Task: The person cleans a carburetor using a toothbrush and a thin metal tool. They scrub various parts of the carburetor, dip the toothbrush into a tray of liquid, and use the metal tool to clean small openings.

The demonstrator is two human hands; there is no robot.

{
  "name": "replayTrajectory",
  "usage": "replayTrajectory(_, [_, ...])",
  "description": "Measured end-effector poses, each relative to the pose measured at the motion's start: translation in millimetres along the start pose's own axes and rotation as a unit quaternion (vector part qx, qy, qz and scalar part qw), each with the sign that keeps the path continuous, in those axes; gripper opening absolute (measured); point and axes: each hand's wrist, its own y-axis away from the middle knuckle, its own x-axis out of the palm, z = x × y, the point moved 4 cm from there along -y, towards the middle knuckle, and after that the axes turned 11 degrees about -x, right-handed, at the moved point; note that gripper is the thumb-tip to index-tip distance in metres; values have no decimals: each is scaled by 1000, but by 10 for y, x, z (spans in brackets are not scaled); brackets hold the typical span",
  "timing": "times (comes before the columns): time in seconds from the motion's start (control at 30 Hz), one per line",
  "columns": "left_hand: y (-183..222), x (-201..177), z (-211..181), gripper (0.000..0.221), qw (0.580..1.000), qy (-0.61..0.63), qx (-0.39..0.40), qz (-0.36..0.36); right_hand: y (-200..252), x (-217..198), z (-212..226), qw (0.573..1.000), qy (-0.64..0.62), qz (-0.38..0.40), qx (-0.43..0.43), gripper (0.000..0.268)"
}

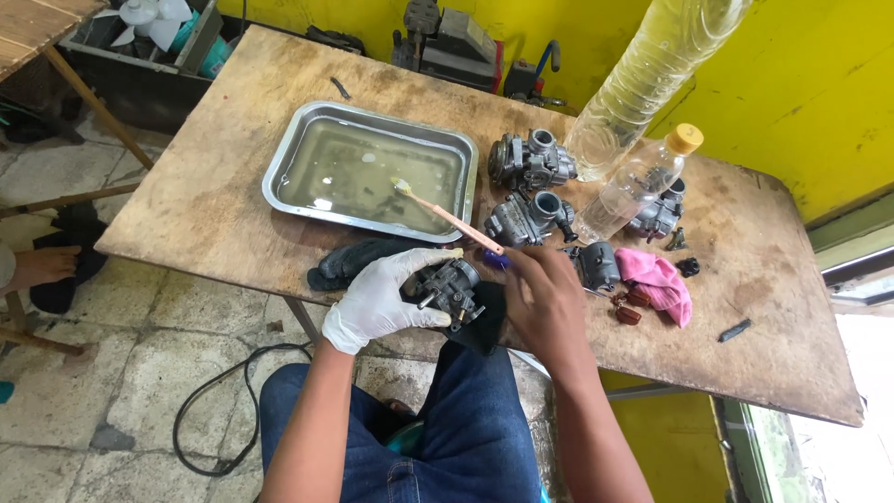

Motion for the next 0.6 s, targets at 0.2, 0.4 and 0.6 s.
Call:
replayTrajectory(0.2, [14, -3, -33, 85, 1000, -24, -18, -8, -222, 398, -147, 987, 23, 145, -64, 22])
replayTrajectory(0.4, [23, -17, -38, 86, 999, -31, -26, -15, -134, 502, -207, 977, 17, 208, -32, 26])
replayTrajectory(0.6, [20, -6, -50, 85, 998, -47, -34, -22, -350, 343, -44, 969, 10, 244, 34, 33])
